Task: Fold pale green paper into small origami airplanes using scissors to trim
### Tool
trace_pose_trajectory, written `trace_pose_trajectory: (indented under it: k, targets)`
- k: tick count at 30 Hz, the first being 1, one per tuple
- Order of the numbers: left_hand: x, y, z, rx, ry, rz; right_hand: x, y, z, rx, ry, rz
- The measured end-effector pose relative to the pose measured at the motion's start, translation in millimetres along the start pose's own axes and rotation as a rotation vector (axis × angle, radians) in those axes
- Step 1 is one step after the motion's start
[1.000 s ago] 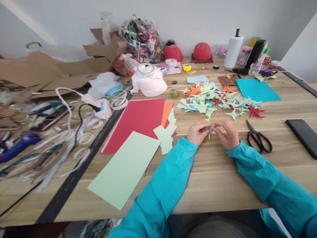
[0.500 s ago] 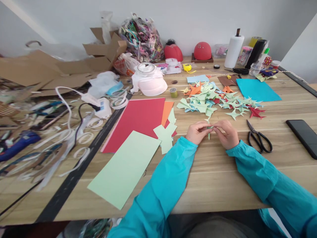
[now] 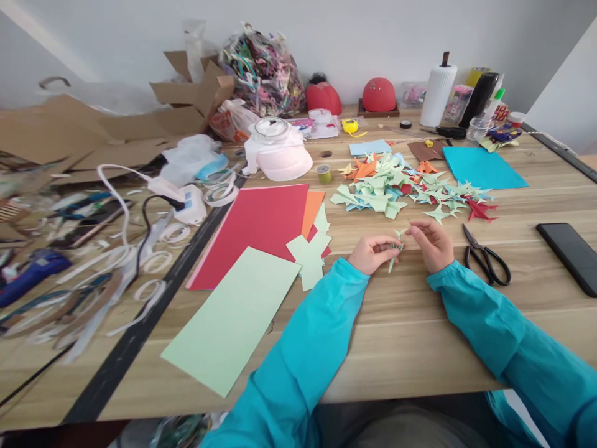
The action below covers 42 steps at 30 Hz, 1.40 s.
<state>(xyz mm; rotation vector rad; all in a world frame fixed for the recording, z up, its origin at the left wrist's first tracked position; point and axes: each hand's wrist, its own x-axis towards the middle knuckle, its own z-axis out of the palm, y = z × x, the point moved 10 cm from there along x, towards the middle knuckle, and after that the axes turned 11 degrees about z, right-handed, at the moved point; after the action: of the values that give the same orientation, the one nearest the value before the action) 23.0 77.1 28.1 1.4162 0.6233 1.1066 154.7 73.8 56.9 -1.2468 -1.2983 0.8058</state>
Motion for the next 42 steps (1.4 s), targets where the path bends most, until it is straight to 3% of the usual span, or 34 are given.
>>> trace_pose_trajectory:
  k: [7,22,31,35,42]
  targets:
    - [-2,5,5,0.07,-0.066,-0.003,-3,-5,10,-0.014,-0.067,0.018]
    - [0,0,-5,0.058,0.029,-0.031,-2,-1,4,-0.06,-0.003,-0.023]
    - [0,-4,-14,0.221,0.125,0.016,4,9,7,-0.145,-0.022,0.015]
    - [2,-3,-20,0.252,0.18,0.08,-2,-7,4,-0.148,-0.005,-0.083]
    - [2,20,-24,0.392,0.222,0.262,-20,-37,24,-0.254,-0.177,-0.311]
